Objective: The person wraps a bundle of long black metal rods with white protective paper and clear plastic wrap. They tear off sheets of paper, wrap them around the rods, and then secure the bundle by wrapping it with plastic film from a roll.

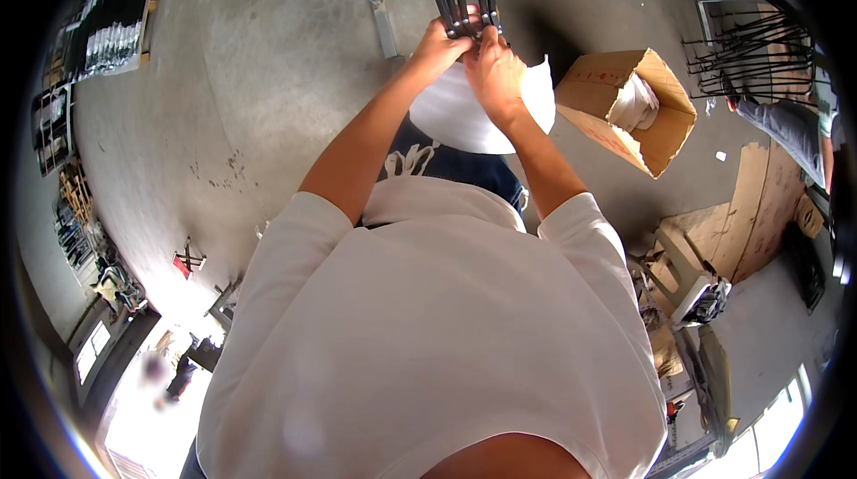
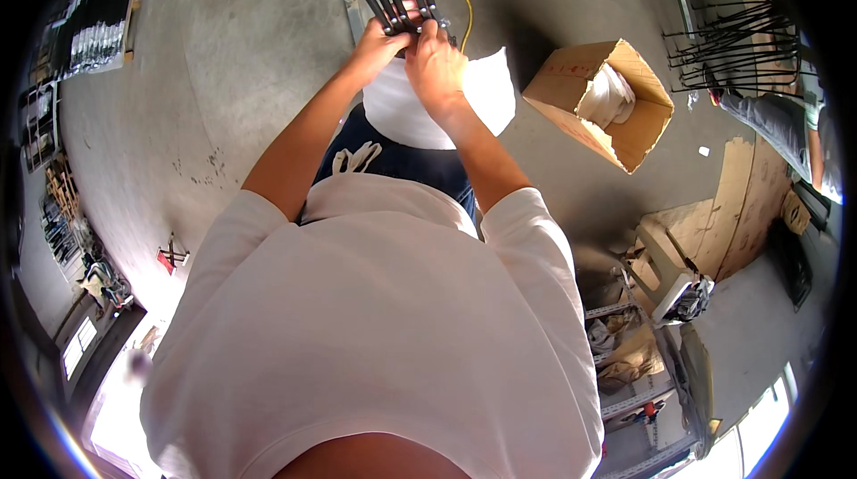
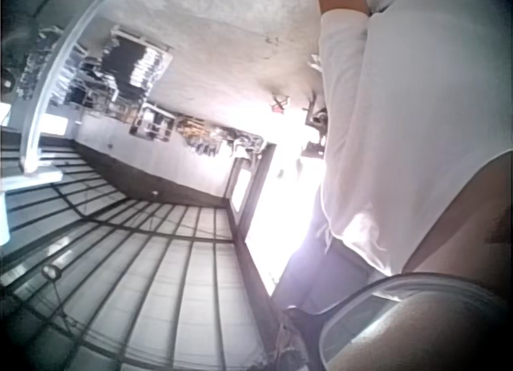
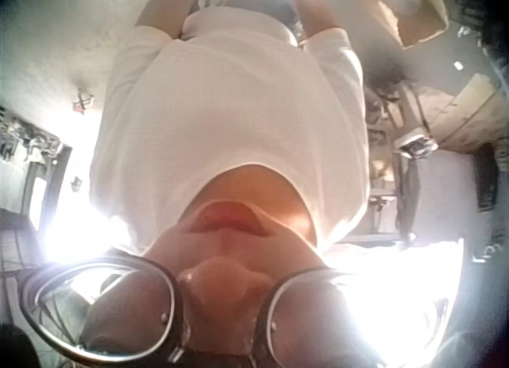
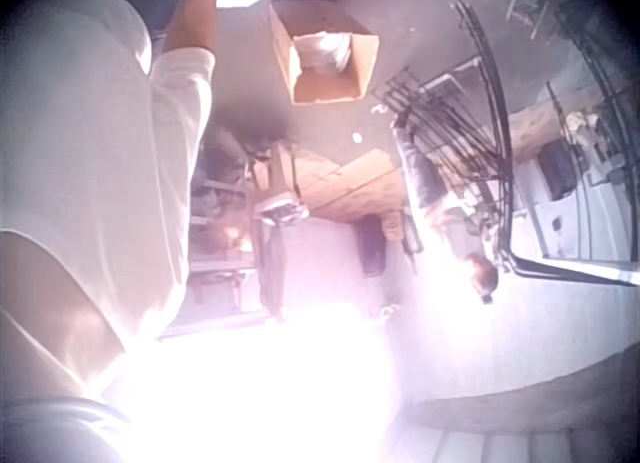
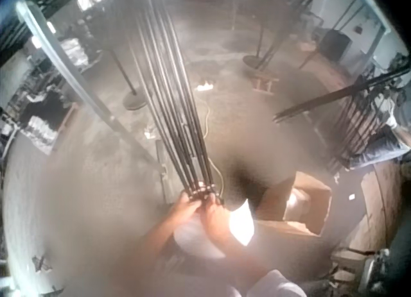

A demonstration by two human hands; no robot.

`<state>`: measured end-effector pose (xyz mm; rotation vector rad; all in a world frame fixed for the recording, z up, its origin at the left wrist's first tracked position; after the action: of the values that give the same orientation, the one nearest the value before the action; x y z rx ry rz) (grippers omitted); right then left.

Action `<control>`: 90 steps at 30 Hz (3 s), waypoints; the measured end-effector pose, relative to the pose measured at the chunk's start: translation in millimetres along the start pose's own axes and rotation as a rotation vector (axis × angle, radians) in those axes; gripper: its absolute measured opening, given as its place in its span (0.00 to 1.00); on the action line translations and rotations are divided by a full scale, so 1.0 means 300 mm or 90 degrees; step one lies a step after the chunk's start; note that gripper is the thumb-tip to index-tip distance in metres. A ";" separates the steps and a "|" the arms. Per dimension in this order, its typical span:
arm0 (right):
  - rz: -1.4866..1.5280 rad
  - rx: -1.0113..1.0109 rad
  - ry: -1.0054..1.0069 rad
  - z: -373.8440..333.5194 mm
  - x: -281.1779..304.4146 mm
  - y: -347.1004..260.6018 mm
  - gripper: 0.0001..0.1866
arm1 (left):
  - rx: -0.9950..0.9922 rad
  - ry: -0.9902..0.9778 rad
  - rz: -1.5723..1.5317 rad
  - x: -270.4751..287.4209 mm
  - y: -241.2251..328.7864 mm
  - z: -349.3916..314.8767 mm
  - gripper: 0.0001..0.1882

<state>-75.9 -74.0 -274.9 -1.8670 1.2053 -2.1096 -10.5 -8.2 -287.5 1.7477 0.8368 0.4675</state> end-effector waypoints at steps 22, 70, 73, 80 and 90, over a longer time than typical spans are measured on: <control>0.191 0.079 -0.075 -0.004 0.112 0.060 0.15 | -0.011 -0.059 -0.059 0.070 -0.049 -0.002 0.34; 0.111 0.248 -0.429 0.132 0.127 0.117 0.28 | -0.009 0.018 0.059 0.014 -0.114 0.024 0.17; 0.098 0.114 -0.444 0.158 -0.007 0.176 0.19 | -0.087 0.025 -0.003 -0.029 -0.162 0.041 0.18; 0.133 0.209 -0.442 0.169 -0.134 0.190 0.18 | -0.116 0.197 0.179 -0.003 -0.157 -0.056 0.22; 0.166 0.099 -0.507 0.096 -0.082 0.086 0.22 | -0.109 0.184 0.207 0.041 -0.162 -0.093 0.18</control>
<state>-55.6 -92.8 -311.2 -2.0179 0.9676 -1.0937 -35.7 26.9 -324.9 1.6837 0.6875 0.9988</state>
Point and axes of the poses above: each hand's wrist, its own z-axis towards the middle knuckle, its own x-axis out of the back of the hand, y = z × x, the point moved 7 cm from there along z, towards the middle knuckle, and after that the axes turned 4 degrees about z, right-handed, at the moved point
